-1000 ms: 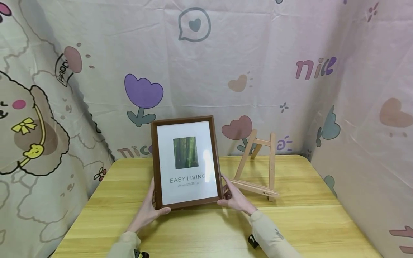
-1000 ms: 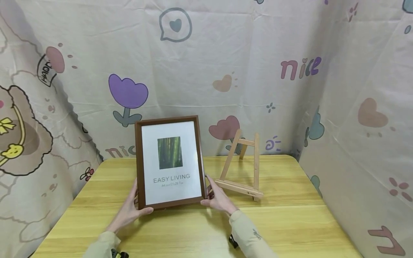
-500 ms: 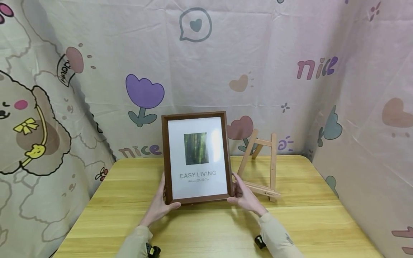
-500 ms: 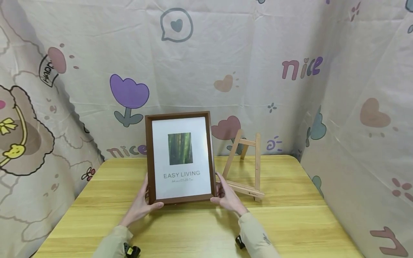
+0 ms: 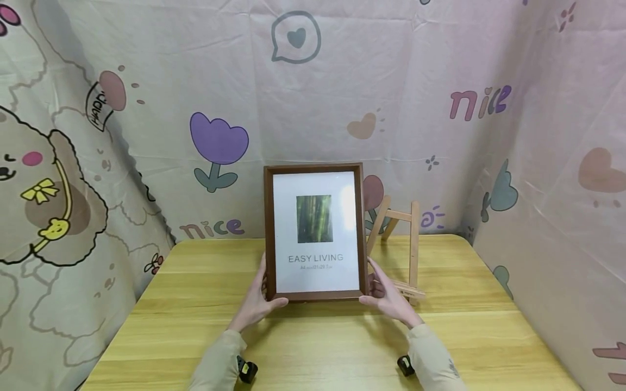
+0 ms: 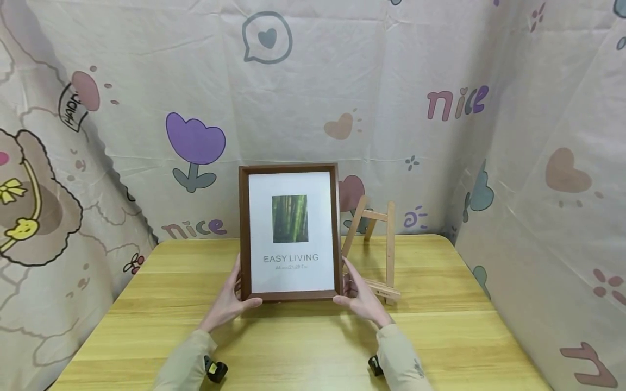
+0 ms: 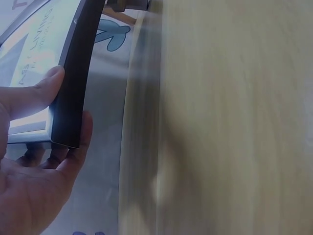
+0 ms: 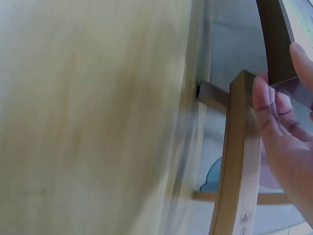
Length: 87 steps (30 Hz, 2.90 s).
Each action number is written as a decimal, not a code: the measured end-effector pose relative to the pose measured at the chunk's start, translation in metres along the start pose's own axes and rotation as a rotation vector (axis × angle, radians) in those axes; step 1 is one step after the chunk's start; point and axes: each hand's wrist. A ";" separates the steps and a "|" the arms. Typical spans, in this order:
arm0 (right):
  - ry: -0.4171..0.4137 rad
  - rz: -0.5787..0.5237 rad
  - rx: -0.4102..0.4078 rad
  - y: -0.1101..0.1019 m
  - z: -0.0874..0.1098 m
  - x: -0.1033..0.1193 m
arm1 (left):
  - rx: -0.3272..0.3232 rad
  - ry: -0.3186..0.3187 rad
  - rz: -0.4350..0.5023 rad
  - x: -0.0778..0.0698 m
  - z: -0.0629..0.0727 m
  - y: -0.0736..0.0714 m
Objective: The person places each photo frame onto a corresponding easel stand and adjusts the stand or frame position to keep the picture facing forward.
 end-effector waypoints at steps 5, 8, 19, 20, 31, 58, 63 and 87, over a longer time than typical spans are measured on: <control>0.005 0.009 -0.023 -0.008 0.003 -0.004 | 0.000 -0.045 -0.027 -0.004 -0.008 0.009; -0.010 0.019 -0.047 -0.013 0.005 -0.007 | -0.006 -0.080 -0.055 -0.006 -0.013 0.015; -0.043 0.060 -0.144 -0.031 0.014 -0.014 | 0.017 -0.091 -0.068 -0.010 -0.031 0.035; -0.048 0.066 -0.152 -0.033 0.014 -0.014 | 0.020 -0.079 -0.066 -0.010 -0.033 0.036; -0.083 0.071 -0.230 -0.048 0.020 -0.016 | 0.070 0.015 0.001 -0.013 -0.051 0.051; -0.145 0.050 -0.368 -0.077 0.040 -0.031 | 0.153 0.062 0.102 -0.022 -0.085 0.099; -0.120 0.026 -0.367 -0.081 0.043 -0.034 | 0.160 0.055 0.085 -0.023 -0.088 0.108; -0.034 -0.121 -0.319 -0.088 0.055 -0.046 | 0.171 0.023 0.073 -0.022 -0.096 0.138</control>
Point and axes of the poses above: each hand's wrist, its own z-axis away from the middle knuckle, its own y-axis out of the palm, x = y × z, and after that the axes turned 4 degrees about z, right-handed
